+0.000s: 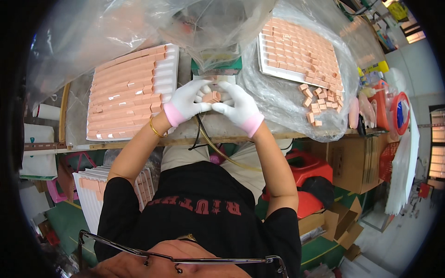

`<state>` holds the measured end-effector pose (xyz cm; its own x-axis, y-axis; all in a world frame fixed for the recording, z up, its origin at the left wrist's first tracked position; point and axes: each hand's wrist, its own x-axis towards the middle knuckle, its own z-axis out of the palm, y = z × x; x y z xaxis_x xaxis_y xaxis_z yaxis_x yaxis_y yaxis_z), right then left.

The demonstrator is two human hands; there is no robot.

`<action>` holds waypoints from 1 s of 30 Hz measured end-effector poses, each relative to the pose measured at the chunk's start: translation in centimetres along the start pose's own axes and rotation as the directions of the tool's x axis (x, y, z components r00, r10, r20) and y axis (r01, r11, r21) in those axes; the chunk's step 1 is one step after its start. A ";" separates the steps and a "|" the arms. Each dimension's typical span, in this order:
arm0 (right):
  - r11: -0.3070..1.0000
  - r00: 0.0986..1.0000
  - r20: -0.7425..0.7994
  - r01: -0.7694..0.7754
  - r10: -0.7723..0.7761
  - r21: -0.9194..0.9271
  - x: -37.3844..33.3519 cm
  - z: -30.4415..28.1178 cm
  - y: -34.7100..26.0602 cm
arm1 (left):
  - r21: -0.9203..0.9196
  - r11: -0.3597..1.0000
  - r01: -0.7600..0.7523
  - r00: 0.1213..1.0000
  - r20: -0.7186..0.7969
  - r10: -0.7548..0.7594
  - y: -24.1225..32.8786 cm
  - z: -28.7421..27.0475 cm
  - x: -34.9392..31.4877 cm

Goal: Sorting small orange/pink rectangular blocks into white trays at a packaging workstation.

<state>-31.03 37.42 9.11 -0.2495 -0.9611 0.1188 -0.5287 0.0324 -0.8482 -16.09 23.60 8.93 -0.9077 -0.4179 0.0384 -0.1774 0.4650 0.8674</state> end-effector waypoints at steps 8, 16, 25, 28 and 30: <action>0.948 0.919 -0.374 -0.002 -0.124 -0.318 1.6 -0.8 2.2 | 0.277 0.954 -0.111 0.969 -0.181 0.165 -0.6 -3.2 1.5; 0.971 0.922 -0.388 -0.109 0.019 -0.212 6.3 1.0 3.2 | 0.854 0.492 0.171 0.961 -0.254 0.106 -11.5 -12.7 5.4; 0.430 0.603 -0.728 -0.781 0.326 -0.454 -0.7 -13.6 9.9 | 0.815 0.578 0.044 0.939 -0.232 0.255 -11.0 -12.7 5.0; 0.110 0.532 -0.680 -0.821 0.504 -0.561 -3.7 -16.3 12.9 | 0.522 0.848 0.093 0.861 -0.470 0.195 -9.8 -10.0 3.7; 0.130 0.563 -0.566 -0.769 0.602 -0.626 -4.3 -16.7 13.4 | -0.170 0.985 0.029 0.920 -0.381 -0.093 -7.6 -8.2 2.3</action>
<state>-50.61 46.54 5.92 -0.9182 -0.3659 -0.1517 -0.3848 0.9150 0.1217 -13.68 12.76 6.47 -0.6739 -0.7247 0.1438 -0.1363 0.3132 0.9398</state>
